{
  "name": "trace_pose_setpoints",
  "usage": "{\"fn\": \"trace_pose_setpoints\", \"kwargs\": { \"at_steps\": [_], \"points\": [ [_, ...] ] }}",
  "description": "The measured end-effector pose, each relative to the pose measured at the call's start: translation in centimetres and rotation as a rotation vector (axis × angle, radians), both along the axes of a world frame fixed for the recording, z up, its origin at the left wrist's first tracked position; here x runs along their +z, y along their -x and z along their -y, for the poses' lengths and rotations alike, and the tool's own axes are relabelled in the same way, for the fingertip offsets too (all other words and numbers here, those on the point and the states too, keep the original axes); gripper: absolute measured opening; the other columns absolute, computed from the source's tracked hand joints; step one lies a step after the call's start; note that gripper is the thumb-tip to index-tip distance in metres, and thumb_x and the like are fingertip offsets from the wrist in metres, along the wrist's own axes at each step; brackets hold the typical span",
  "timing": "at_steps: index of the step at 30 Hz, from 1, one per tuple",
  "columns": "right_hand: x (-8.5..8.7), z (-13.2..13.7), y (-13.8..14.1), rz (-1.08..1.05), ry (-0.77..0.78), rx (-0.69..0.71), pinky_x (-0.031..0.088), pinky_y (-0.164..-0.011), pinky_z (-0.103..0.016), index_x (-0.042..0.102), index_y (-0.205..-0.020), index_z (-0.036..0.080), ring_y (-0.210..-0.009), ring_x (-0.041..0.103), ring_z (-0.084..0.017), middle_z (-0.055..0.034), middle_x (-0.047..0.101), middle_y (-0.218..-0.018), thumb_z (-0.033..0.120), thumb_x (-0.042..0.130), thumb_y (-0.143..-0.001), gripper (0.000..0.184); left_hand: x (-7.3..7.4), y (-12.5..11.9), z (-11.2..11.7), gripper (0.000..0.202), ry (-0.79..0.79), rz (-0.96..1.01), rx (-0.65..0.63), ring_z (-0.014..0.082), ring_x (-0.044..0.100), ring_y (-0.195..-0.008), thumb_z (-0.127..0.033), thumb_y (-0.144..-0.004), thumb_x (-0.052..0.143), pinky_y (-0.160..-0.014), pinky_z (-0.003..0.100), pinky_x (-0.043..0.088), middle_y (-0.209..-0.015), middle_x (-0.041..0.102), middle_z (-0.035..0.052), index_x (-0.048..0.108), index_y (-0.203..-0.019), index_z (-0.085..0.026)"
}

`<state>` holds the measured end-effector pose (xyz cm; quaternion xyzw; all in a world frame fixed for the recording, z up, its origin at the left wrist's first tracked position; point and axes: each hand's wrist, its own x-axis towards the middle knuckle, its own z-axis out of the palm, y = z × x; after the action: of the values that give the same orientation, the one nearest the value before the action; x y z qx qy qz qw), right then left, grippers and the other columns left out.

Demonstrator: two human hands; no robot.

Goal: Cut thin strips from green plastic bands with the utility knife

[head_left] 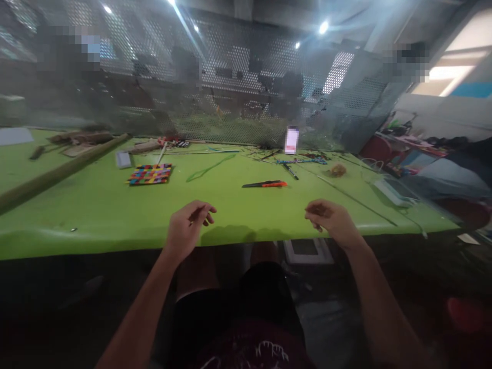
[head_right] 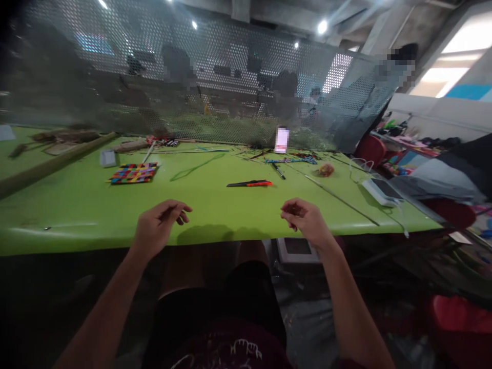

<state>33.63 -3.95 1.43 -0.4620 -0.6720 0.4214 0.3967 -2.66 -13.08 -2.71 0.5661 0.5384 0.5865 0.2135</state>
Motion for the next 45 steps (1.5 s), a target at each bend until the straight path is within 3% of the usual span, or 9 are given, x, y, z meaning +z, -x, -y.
{"fn": "trace_pose_setpoints", "kwargs": {
  "at_steps": [4,9,18,22,28,32,36,41,45],
  "points": [
    [0.3,-1.6,1.8,-0.016,-0.001,0.060,0.040,-0.044,-0.021,0.066,-0.091,0.016,-0.054,0.055,-0.009,-0.0015,0.063,-0.071,0.040,0.084,-0.070,0.036,-0.9,1.8,-0.7,0.024,0.017,0.029,0.060,0.0128,0.063,-0.065,-0.036,-0.096,0.058,-0.063,0.026,0.053,-0.073,0.069,0.0018,0.070,-0.091,-0.016],
    [-0.8,-2.9,4.2,-0.131,0.013,0.126,0.047,-0.048,-0.022,0.067,-0.090,0.017,-0.060,0.061,-0.011,-0.0020,0.065,-0.073,0.034,0.085,-0.070,0.032,-1.8,2.6,-0.3,0.021,0.077,0.081,0.099,0.0118,0.063,-0.063,-0.036,-0.094,0.062,-0.061,0.024,0.053,-0.070,0.068,0.0001,0.072,-0.090,-0.018],
    [-1.1,-3.6,12.1,-0.226,0.148,0.364,0.048,-0.051,-0.021,0.066,-0.088,0.016,-0.061,0.062,-0.010,-0.0003,0.065,-0.073,0.033,0.085,-0.071,0.030,0.8,-1.4,-4.4,0.020,0.221,0.134,-0.260,0.0139,0.066,-0.067,-0.032,-0.093,0.062,-0.064,0.026,0.056,-0.075,0.071,0.0031,0.073,-0.089,-0.017],
    [-0.9,-3.7,14.4,-0.235,0.135,0.424,0.046,-0.053,-0.021,0.067,-0.086,0.016,-0.058,0.057,-0.007,0.0008,0.064,-0.071,0.036,0.084,-0.072,0.030,1.3,-2.6,-5.9,0.018,0.209,0.121,-0.306,0.0134,0.065,-0.065,-0.031,-0.092,0.062,-0.063,0.027,0.055,-0.074,0.070,0.0026,0.071,-0.087,-0.017],
    [-1.8,-3.4,15.2,-0.266,0.228,0.494,0.047,-0.057,-0.022,0.066,-0.083,0.015,-0.059,0.056,-0.007,0.0013,0.063,-0.071,0.038,0.084,-0.072,0.031,0.2,-2.8,-5.7,0.016,0.192,0.161,-0.302,0.0129,0.064,-0.064,-0.029,-0.091,0.063,-0.063,0.026,0.054,-0.072,0.069,0.0017,0.070,-0.085,-0.017],
    [-2.3,-2.9,15.3,-0.303,0.448,0.490,0.045,-0.051,-0.019,0.061,-0.085,0.016,-0.055,0.056,-0.005,0.0034,0.062,-0.075,0.037,0.088,-0.065,0.039,-0.4,-3.0,-5.4,0.015,0.116,0.117,-0.227,0.0134,0.064,-0.070,-0.031,-0.090,0.066,-0.065,0.026,0.052,-0.080,0.070,0.0035,0.074,-0.087,-0.018],
    [-2.4,-2.5,15.5,-0.279,0.645,0.467,0.034,-0.043,-0.016,0.063,-0.090,0.017,-0.050,0.051,-0.004,0.0043,0.059,-0.068,0.033,0.089,-0.062,0.042,-0.7,-3.0,-5.3,0.017,0.034,-0.016,-0.198,0.0164,0.063,-0.077,-0.033,-0.090,0.067,-0.065,0.028,0.050,-0.085,0.070,0.0057,0.080,-0.095,-0.022],
    [-2.6,-2.5,15.7,-0.192,0.647,0.509,0.029,-0.042,-0.017,0.068,-0.086,0.015,-0.049,0.047,-0.005,0.0040,0.055,-0.059,0.037,0.085,-0.067,0.034,-0.7,-2.8,-5.2,0.018,0.065,-0.089,-0.194,0.0169,0.059,-0.072,-0.033,-0.090,0.067,-0.062,0.028,0.045,-0.076,0.066,0.0039,0.081,-0.098,-0.025],
    [-2.5,-2.7,15.5,-0.168,0.594,0.507,0.030,-0.042,-0.017,0.069,-0.079,0.014,-0.049,0.048,-0.004,0.0026,0.059,-0.062,0.037,0.084,-0.067,0.030,-0.4,-2.8,-5.0,0.019,0.092,-0.005,-0.243,0.0164,0.062,-0.075,-0.031,-0.092,0.064,-0.066,0.028,0.050,-0.082,0.070,0.0047,0.080,-0.096,-0.022]
  ]
}}
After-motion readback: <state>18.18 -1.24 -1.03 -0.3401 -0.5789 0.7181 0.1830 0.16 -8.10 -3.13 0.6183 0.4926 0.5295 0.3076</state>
